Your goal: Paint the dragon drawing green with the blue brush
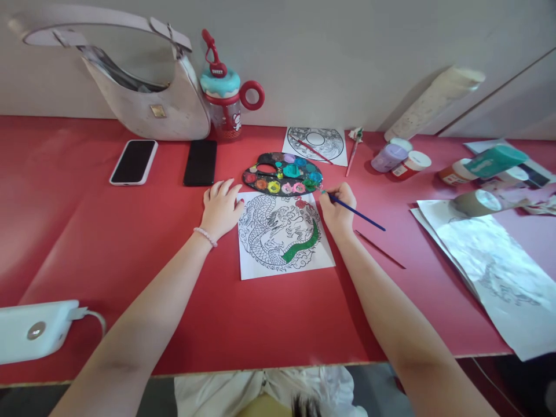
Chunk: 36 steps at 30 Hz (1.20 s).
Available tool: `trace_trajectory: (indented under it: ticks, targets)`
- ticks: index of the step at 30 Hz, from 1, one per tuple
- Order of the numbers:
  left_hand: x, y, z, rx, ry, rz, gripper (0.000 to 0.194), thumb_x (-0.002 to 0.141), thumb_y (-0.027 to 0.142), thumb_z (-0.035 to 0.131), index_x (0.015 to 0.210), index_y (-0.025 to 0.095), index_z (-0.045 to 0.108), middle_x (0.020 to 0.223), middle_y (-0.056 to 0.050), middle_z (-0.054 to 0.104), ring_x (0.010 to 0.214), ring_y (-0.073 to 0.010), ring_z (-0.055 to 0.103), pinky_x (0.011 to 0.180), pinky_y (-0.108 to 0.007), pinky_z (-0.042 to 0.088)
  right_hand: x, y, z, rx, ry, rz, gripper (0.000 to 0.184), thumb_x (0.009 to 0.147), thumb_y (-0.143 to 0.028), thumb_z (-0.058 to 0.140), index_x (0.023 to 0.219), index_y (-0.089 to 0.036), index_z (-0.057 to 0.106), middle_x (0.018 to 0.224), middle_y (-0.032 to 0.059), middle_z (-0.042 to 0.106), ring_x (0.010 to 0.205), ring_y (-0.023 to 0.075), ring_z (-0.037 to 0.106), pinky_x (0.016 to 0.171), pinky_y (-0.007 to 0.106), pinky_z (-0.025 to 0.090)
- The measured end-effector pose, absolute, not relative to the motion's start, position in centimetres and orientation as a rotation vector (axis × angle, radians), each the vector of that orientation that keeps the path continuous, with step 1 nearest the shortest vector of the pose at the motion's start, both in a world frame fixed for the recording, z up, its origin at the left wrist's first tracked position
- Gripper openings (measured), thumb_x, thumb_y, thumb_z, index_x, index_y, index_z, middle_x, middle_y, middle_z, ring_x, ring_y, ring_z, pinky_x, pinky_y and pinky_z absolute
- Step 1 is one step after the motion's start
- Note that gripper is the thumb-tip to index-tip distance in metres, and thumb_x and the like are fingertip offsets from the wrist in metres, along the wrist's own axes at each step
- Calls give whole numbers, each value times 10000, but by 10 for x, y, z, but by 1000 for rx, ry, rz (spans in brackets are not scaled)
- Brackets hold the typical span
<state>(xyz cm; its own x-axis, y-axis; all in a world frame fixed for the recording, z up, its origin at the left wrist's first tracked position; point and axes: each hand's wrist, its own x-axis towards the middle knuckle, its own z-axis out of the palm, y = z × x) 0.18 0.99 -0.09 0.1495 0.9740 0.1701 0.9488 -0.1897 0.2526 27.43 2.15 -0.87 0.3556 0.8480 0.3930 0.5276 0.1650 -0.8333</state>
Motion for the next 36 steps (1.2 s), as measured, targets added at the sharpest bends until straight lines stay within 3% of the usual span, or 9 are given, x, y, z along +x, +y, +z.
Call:
trace_trajectory:
  ticks: [19,36]
  targets:
    - [2,11,0,2315,1940,421,425,935,254,493,1338,143,571,1484,-141,478,1369,-351,379,1107,-576,321,274,21,-9,-1528,-1347,431,160,649,-108,544,644,-231,442,517,-72,459,485,109,405,497,261,306]
    - [1,10,-2,2318,1930,464,422,930,276,476,1327,176,576,1476,-137,489,1363,-345,386,1101,-569,324,272,20,-8,-1461,-1371,426,123,658,-119,530,716,-225,506,614,-39,555,560,128,500,568,288,399]
